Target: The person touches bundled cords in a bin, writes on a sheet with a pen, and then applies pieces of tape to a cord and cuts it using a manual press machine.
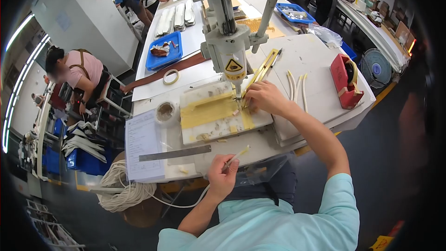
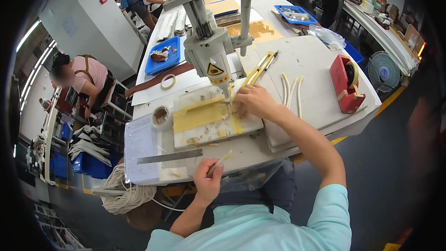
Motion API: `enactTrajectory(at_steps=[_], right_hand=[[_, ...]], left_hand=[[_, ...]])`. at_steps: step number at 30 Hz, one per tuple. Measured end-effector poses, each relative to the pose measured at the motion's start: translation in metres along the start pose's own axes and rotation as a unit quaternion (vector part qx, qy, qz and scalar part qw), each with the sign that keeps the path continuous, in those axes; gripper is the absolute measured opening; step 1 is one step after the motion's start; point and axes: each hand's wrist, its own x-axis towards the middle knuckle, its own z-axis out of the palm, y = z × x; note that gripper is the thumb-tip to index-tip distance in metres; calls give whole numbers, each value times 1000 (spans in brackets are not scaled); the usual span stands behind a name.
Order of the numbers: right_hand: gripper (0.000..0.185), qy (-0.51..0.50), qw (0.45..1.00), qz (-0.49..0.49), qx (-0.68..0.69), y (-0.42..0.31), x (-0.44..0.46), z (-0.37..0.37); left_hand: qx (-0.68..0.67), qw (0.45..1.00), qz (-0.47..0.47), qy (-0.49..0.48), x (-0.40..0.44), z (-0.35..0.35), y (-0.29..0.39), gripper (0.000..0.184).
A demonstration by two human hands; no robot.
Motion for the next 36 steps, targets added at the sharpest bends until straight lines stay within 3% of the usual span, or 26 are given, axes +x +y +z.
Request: enactTrajectory(at_steps=[2, 4, 5, 7, 9, 10, 11, 12, 13, 15, 18, 26, 28, 30, 36], right_hand=[[23, 73, 977, -173, -101, 7, 0, -2], [27, 115, 969, -210, -63, -17, -2, -15], [32, 159, 957, -242, -24, -36, -4, -26], [37, 151, 953, -262, 29, -85, -12, -52], [27, 127, 965, -172, 151, -141, -30, -69], [27, 117, 964, -175, 161, -159, -39, -75], [21, 47, 941, -85, 324, -173, -47, -80], [18, -25, 881, 11, 472, -182, -55, -79], [18, -31, 878, 12, 477, -186, -63, -71], [17, -86, 751, 132, 641, -185, -74, -53], [18, -89, 706, 183, 678, -184, -83, -41], [18, -83, 696, 190, 688, -187, -97, -30], [18, -90, 687, 194, 694, -186, -99, -29], [17, -113, 644, 221, 724, -185, -99, -30], [16, -145, 602, 240, 747, -180, -99, -28]], left_hand=[[-4, 1000, 7, 18, 2, -8, 14, 20], [-162, 978, -119, 63, 3, -17, 32, 21], [-181, 972, -128, 72, 3, -25, 35, 22], [-240, 960, -127, 63, 6, -39, 41, 25], [-351, 928, -120, 20, 9, -49, 50, 38], [-349, 928, -127, 32, 10, -49, 56, 38], [-373, 920, -115, 11, 13, -49, 61, 37], [-397, 912, -104, -11, 14, -49, 64, 37], [-434, 895, -95, -20, 13, -48, 66, 30], [-424, 900, -104, -26, 12, -47, 64, 26], [-415, 902, -110, -39, 10, -42, 63, 21], [-398, 904, -125, -92, 8, -41, 57, 21], [-449, 870, -162, -121, 7, -41, 53, 21], [-457, 863, -166, -138, 9, -41, 52, 21], [-472, 841, -193, -182, 12, -41, 53, 23]])
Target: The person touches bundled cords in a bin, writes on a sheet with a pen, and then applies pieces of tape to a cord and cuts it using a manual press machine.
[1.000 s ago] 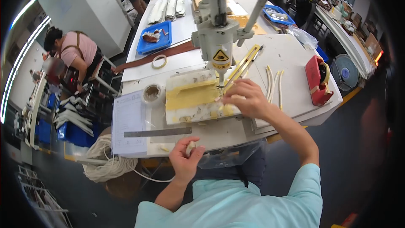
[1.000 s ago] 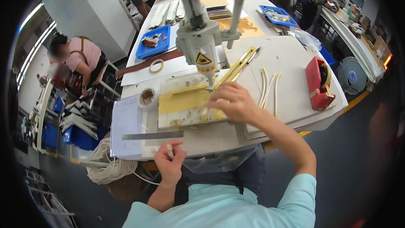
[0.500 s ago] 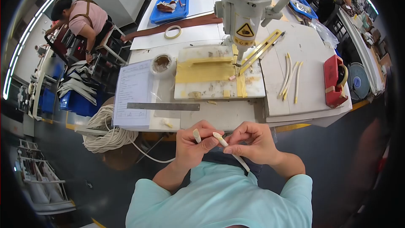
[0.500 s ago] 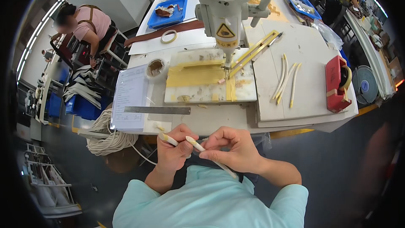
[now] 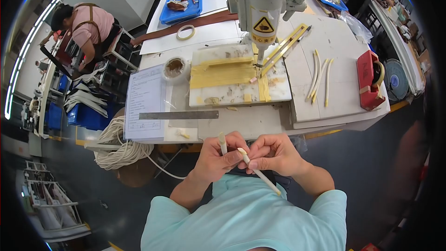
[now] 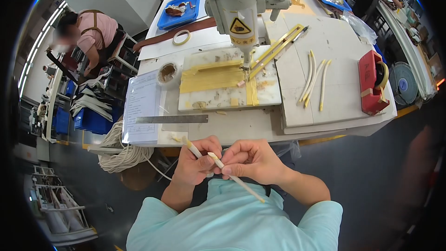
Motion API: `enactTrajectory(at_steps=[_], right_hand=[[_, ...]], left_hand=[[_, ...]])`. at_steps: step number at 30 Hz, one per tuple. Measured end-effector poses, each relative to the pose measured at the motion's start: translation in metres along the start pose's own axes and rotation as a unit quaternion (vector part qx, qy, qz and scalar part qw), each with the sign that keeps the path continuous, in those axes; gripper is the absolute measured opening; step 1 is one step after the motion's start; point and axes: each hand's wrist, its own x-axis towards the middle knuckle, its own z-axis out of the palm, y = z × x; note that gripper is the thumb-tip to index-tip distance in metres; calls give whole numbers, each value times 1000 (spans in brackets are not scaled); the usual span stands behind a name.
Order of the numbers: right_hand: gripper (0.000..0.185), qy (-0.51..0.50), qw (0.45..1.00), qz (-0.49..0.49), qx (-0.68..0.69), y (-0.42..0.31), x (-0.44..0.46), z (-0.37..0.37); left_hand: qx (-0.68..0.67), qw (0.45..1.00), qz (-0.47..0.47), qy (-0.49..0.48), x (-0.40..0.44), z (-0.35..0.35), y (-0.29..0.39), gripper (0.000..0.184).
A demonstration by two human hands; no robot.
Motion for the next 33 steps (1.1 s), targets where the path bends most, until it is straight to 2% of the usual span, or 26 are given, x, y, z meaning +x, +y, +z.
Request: enactTrajectory(at_steps=[10, 17, 19, 20, 22, 23, 24, 25, 26, 28, 29, 30, 32, 33], right_hand=[[16, -33, 997, 41, 53, 4, 2, -7], [18, -44, 990, 72, 115, 5, 4, -9], [19, -38, 990, 77, 113, 3, 4, -11], [23, -45, 993, 86, 65, 2, 2, -13], [27, -50, 994, 94, 14, -1, 1, -15], [30, -21, 998, 60, -6, -4, 0, -13], [33, 10, 999, 25, -27, -7, -2, -12], [29, 55, 998, 30, -29, -14, -4, -10], [29, 58, 998, 28, -29, -10, -3, -12], [20, 120, 978, -115, -125, 1, 1, -17], [18, 149, 970, -142, -130, 0, 3, -12], [18, 153, 969, -143, -130, 3, 6, -10], [18, 169, 965, -162, -117, 11, 12, -10], [18, 173, 964, -163, -117, 10, 14, -7]], left_hand=[[-56, 995, -61, -55, 4, 3, 3, 28], [-82, 993, -53, -68, 8, -7, -7, 30], [-95, 993, -69, -32, 7, -18, -13, 30], [-93, 993, -66, -32, 7, -15, -12, 30], [10, 999, -20, 44, 9, -2, -14, 30], [10, 999, -20, 43, 11, 6, -13, 30], [-43, 994, 24, 96, 13, 14, -11, 29], [-97, 982, 65, 148, 15, 18, -10, 29], [-97, 983, 64, 145, 14, 17, -12, 29], [140, 962, 95, 213, 9, 12, -24, 29], [171, 960, 101, 198, 8, 10, -27, 30], [171, 961, 99, 194, 8, 11, -31, 30], [309, 914, 147, 219, 12, 18, -38, 31], [308, 915, 147, 215, 11, 20, -37, 31]])
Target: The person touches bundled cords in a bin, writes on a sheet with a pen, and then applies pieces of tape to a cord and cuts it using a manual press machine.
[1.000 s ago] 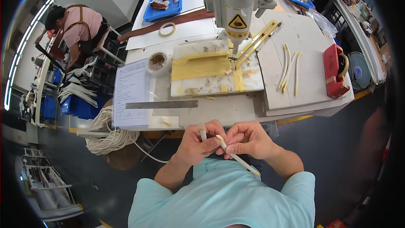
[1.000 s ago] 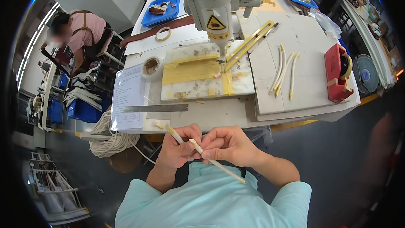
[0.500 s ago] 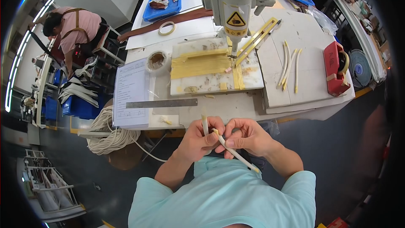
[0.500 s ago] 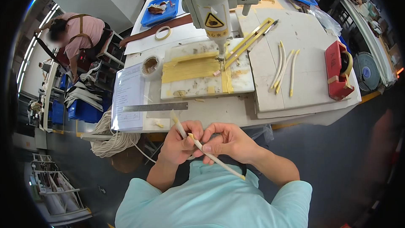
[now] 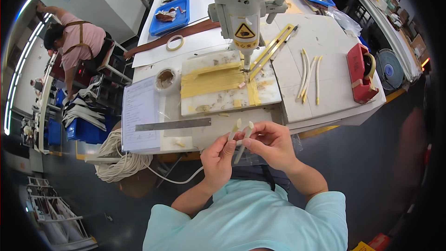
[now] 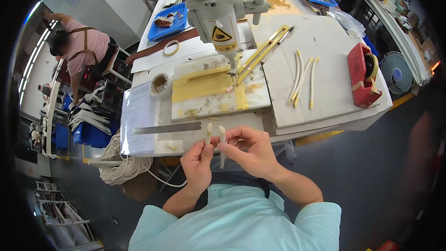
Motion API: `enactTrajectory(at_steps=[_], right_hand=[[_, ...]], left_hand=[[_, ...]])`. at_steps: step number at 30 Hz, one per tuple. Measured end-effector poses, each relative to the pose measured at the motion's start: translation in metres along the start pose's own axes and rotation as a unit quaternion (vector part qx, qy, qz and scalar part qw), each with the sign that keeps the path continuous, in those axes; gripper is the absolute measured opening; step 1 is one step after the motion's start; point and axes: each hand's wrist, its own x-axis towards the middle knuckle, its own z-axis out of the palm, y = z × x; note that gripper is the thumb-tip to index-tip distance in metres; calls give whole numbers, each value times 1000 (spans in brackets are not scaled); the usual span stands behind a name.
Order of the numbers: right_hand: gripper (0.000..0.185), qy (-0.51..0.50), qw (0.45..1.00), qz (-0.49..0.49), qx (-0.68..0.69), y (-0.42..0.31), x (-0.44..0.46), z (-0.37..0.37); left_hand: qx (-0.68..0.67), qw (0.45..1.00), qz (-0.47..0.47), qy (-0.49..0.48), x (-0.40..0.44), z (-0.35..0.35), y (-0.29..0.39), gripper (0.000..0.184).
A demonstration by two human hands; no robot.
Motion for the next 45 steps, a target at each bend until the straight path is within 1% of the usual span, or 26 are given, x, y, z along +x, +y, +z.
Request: enactTrajectory(at_steps=[2, 6, 8, 11, 15, 17, 23, 30, 32, 35, 41, 45], right_hand=[[17, 8, 999, -5, 48, -1, 4, 6], [17, 14, 998, -1, 60, 2, 8, 8], [17, 5, 998, 25, 63, 5, 9, 6], [18, -11, 997, 32, 74, 12, 10, 2], [21, -26, 996, 36, 77, 12, 11, 2], [25, -37, 998, 30, 36, 11, 10, 3], [22, -39, 998, 20, 38, 8, 10, 5], [20, -23, 998, 20, 49, 14, 10, 5], [16, -19, 998, 13, 54, 16, 10, 3], [19, -34, 999, 9, 37, 15, 11, 3], [20, -20, 998, 21, 55, 11, 10, 4], [21, -22, 998, 18, 48, 12, 10, 4]], left_hand=[[29, 999, -21, -24, -1, -1, 6, 32], [62, 997, -27, -46, -4, -5, 3, 32], [62, 996, -40, -54, -4, -6, 2, 33], [87, 993, -59, -60, -3, -5, 9, 33], [65, 996, -32, -58, -2, -5, -1, 33], [70, 994, -43, -75, -2, -7, -3, 33], [103, 992, -47, -61, 0, -6, 2, 31], [99, 993, -37, -45, 1, -2, 2, 32], [102, 993, -37, -41, 0, -2, 0, 33], [118, 992, -23, -45, 1, -2, -2, 34], [154, 986, -10, -55, 1, -2, 0, 34], [136, 988, -22, -66, 2, -4, 0, 34]])
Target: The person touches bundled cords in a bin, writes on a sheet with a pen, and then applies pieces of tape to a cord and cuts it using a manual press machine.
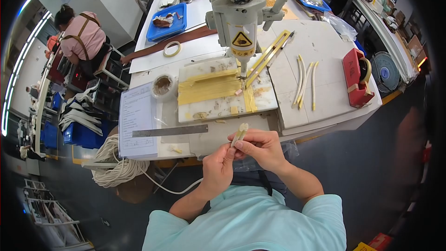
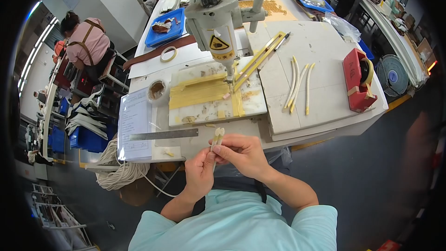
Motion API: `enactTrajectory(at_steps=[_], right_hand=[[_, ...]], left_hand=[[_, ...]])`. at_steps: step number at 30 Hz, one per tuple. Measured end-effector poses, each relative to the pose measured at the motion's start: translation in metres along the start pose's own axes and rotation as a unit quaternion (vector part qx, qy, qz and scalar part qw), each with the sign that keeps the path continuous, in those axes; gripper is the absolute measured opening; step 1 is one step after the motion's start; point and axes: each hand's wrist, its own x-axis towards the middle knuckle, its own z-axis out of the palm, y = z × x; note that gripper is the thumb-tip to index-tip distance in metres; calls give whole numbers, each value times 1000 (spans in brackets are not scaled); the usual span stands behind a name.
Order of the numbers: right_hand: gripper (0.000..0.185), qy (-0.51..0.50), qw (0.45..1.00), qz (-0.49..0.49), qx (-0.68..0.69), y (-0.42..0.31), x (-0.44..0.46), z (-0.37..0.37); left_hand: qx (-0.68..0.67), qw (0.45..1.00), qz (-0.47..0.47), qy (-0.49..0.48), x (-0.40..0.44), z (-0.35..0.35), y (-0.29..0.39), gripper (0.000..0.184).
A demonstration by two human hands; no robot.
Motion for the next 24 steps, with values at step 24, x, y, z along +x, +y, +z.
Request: enactTrajectory(at_steps=[24], right_hand=[[20, 29, 999, -17, -27, 10, 0, 3]], left_hand=[[40, 997, -34, -64, 7, -5, 6, 34]])
